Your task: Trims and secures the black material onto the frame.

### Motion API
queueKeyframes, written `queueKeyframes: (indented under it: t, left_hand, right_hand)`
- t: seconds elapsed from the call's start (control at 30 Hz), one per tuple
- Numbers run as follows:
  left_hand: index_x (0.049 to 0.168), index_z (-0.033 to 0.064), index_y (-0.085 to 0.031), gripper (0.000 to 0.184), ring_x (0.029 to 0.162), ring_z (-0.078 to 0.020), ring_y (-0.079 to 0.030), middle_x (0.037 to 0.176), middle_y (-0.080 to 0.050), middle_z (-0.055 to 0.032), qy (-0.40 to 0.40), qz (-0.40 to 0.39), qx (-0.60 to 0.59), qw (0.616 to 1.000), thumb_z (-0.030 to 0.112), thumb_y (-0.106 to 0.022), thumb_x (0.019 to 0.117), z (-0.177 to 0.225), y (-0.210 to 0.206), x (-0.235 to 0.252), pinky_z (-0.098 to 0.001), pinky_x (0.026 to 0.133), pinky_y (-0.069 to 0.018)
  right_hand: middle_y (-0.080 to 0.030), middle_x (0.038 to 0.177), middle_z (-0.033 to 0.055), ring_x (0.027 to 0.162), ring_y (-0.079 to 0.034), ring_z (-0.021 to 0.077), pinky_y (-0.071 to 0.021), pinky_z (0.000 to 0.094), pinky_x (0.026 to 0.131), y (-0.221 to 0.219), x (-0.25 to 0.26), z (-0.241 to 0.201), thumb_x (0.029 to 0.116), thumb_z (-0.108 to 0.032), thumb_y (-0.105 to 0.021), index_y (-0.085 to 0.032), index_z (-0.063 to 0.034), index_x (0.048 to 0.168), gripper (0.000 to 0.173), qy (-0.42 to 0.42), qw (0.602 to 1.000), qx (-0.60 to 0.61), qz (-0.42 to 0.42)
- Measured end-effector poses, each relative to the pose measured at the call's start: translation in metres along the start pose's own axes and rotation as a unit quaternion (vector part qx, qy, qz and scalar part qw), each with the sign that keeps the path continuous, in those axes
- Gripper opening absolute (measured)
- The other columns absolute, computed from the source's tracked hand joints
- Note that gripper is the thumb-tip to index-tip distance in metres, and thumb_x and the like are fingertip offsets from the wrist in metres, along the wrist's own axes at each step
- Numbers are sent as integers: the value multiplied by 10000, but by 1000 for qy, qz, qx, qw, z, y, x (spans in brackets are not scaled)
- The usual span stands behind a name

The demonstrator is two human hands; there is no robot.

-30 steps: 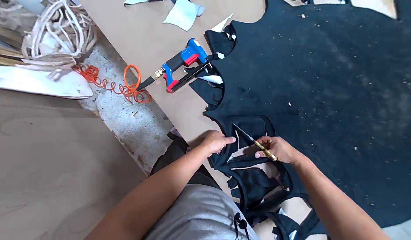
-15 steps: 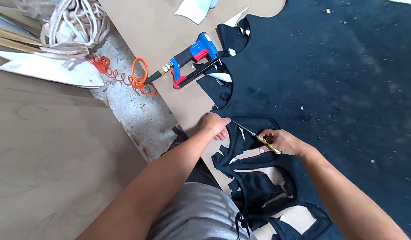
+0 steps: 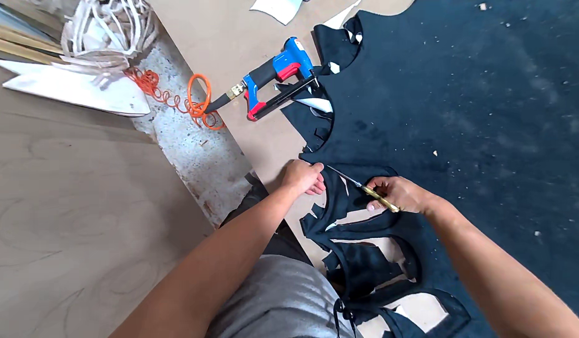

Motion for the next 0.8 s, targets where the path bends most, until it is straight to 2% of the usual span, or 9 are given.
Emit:
queueKeyframes:
  t: [0.17, 0.33, 0.57, 0.67, 0.8]
  left_hand:
    - [879, 21, -713, 554, 639, -214, -765, 743, -765, -104, 25, 15, 20, 999, 482, -477, 1075, 3, -1, 3, -386, 612, -653]
    - [896, 1, -716, 545, 654, -226, -768, 758, -767, -123, 24, -8, 2, 1000, 456, -481, 1080, 3, 0, 3, -390, 627, -654]
    - [898, -2, -720, 543, 663, -227, -770, 765, -769, -124, 24, -24, 2, 999, 445, -474, 1085, 3, 1, 5, -389, 634, -655]
    - [933, -9, -715, 539, 679, -226, -771, 782, -769, -126, 18, -31, 5, 999, 443, -464, 1088, 3, 1, 4, -395, 653, -655]
    - [922, -6, -718, 541, 672, -233, -771, 779, -771, -127, 24, -25, 8, 999, 445, -467, 1085, 3, 1, 5, -398, 645, -657]
  right_hand:
    - [-647, 707, -26, 637, -606, 124, -527, 394, 630, 7, 6, -4, 739, -531, -884, -713, -203, 1053, 485, 9, 999, -32, -2]
    - [-661, 697, -35, 614, -607, 113, -526, 391, 616, 17, 11, -7, 761, -473, -891, -737, -215, 1036, 407, 29, 996, -78, 11]
    - [-640, 700, -13, 634, -606, 145, -522, 417, 625, 19, 18, -13, 753, -513, -887, -703, -203, 1045, 465, 8, 995, -98, -23]
    - [-657, 717, -12, 647, -617, 145, -530, 429, 637, 20, 18, -16, 761, -516, -878, -722, -206, 1033, 442, 23, 994, -108, -10]
    - [-667, 713, -23, 637, -632, 137, -545, 431, 636, 14, 8, -21, 803, -523, -845, -729, -212, 1021, 396, 28, 991, -133, 9]
Point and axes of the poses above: each hand's wrist, its own x-axis towards the middle knuckle, its own y-axis out of the back of the hand, z = x × y, the point moved 5 cm from there along x, towards the middle knuckle
